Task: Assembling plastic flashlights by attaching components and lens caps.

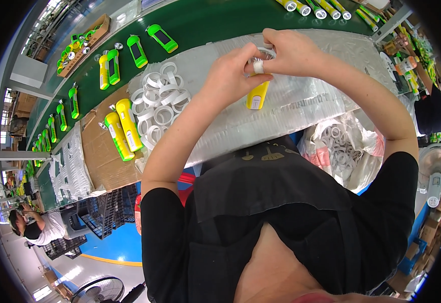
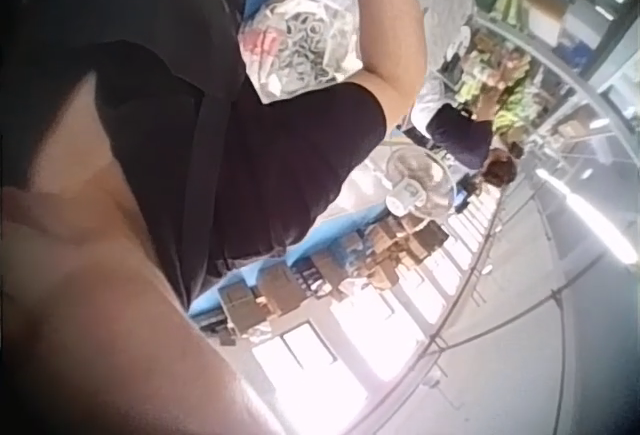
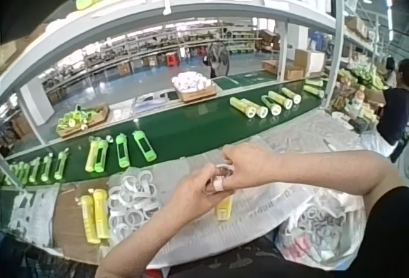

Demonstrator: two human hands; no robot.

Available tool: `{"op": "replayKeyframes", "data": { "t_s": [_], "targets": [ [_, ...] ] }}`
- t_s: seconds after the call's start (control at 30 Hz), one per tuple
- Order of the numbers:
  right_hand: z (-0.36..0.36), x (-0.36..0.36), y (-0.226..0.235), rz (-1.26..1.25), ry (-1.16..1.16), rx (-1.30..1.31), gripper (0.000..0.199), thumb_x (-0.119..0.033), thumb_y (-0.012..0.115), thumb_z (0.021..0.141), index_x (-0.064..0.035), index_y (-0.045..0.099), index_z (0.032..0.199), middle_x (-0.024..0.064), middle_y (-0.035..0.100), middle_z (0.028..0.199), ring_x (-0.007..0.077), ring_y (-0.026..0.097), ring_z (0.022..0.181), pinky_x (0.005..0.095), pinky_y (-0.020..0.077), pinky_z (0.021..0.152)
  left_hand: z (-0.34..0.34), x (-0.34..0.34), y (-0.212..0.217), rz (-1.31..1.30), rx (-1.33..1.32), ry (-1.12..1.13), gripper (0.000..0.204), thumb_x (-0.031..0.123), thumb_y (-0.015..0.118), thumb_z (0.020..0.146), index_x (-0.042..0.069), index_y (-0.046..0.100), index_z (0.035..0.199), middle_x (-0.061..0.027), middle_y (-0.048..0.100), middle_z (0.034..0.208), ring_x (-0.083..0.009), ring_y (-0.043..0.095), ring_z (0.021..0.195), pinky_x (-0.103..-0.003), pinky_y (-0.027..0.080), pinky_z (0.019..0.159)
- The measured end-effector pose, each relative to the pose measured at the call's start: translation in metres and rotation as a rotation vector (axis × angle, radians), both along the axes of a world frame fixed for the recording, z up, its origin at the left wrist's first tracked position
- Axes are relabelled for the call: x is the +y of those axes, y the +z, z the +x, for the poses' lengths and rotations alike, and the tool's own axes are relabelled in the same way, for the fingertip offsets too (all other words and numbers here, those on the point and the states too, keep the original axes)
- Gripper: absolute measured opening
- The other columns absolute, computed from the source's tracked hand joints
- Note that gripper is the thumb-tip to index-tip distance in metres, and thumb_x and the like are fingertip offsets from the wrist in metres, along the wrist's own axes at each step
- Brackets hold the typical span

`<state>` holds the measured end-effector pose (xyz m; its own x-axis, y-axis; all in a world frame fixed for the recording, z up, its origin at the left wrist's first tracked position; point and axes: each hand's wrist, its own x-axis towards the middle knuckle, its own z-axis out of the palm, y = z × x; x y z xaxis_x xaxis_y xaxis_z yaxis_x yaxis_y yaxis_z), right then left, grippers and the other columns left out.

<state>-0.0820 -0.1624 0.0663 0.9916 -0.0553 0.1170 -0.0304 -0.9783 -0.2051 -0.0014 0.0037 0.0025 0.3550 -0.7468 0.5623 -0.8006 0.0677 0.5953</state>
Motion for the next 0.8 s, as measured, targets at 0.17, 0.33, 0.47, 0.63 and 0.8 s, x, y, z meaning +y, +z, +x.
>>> {"op": "replayKeyframes", "data": {
  "t_s": [0.17, 0.33, 0.47, 0.63, 0.8],
  "targets": [
    [0.005, -0.042, -0.011, 0.116, 0.637, -0.324, 0.063, -0.057, 0.073, 0.072, 0.0008, 0.058, 0.093, 0.0133, 0.061, 0.081, 0.0285, 0.062, 0.078, 0.0359, 0.0477, 0.065, -0.004, -0.005, -0.001, -0.017, -0.011, -0.014, 0.042, 0.022, 0.084, 0.069, 0.011, 0.055, 0.096, -0.0081, 0.066, 0.086, -0.0281, 0.064, 0.074, -0.039, 0.051, 0.062],
    [-0.002, 0.014, 0.032, -0.195, -0.094, 0.359, 0.045, -0.041, 0.069, 0.081, -0.0007, 0.063, 0.100, 0.0146, 0.063, 0.097, 0.0286, 0.062, 0.091, 0.0386, 0.0493, 0.077, -0.005, 0.000, -0.005, 0.036, -0.022, 0.036, 0.040, 0.021, 0.085, 0.070, 0.009, 0.056, 0.095, -0.0063, 0.066, 0.086, -0.0244, 0.064, 0.075, -0.036, 0.051, 0.065],
    [-0.003, -0.014, 0.007, 0.227, 0.540, -0.121, 0.056, -0.054, 0.072, 0.074, -0.0006, 0.059, 0.086, 0.0113, 0.058, 0.081, 0.0248, 0.059, 0.074, 0.0356, 0.0470, 0.064, -0.007, -0.004, -0.003, -0.022, 0.026, 0.010, 0.038, 0.019, 0.085, 0.071, 0.008, 0.057, 0.093, -0.0049, 0.067, 0.087, -0.0211, 0.064, 0.077, -0.032, 0.051, 0.067],
    [-0.002, 0.003, 0.021, -0.101, -0.067, 0.133, 0.038, -0.036, 0.075, 0.078, -0.0025, 0.059, 0.084, 0.0085, 0.053, 0.074, 0.0215, 0.055, 0.067, 0.0334, 0.0454, 0.059, 0.000, -0.008, -0.004, 0.016, 0.002, 0.017, 0.039, 0.020, 0.085, 0.070, 0.010, 0.057, 0.095, -0.0061, 0.066, 0.086, -0.0241, 0.065, 0.077, -0.035, 0.052, 0.065],
    [-0.014, -0.014, 0.001, 0.204, 0.337, -0.075, 0.037, -0.035, 0.071, 0.082, -0.0014, 0.060, 0.092, 0.0121, 0.058, 0.084, 0.0267, 0.057, 0.074, 0.0365, 0.0462, 0.065, 0.000, -0.007, -0.008, -0.064, -0.055, -0.030, 0.044, 0.021, 0.084, 0.071, 0.012, 0.056, 0.103, -0.0083, 0.067, 0.094, -0.0275, 0.066, 0.084, -0.037, 0.053, 0.069]
  ]
}}
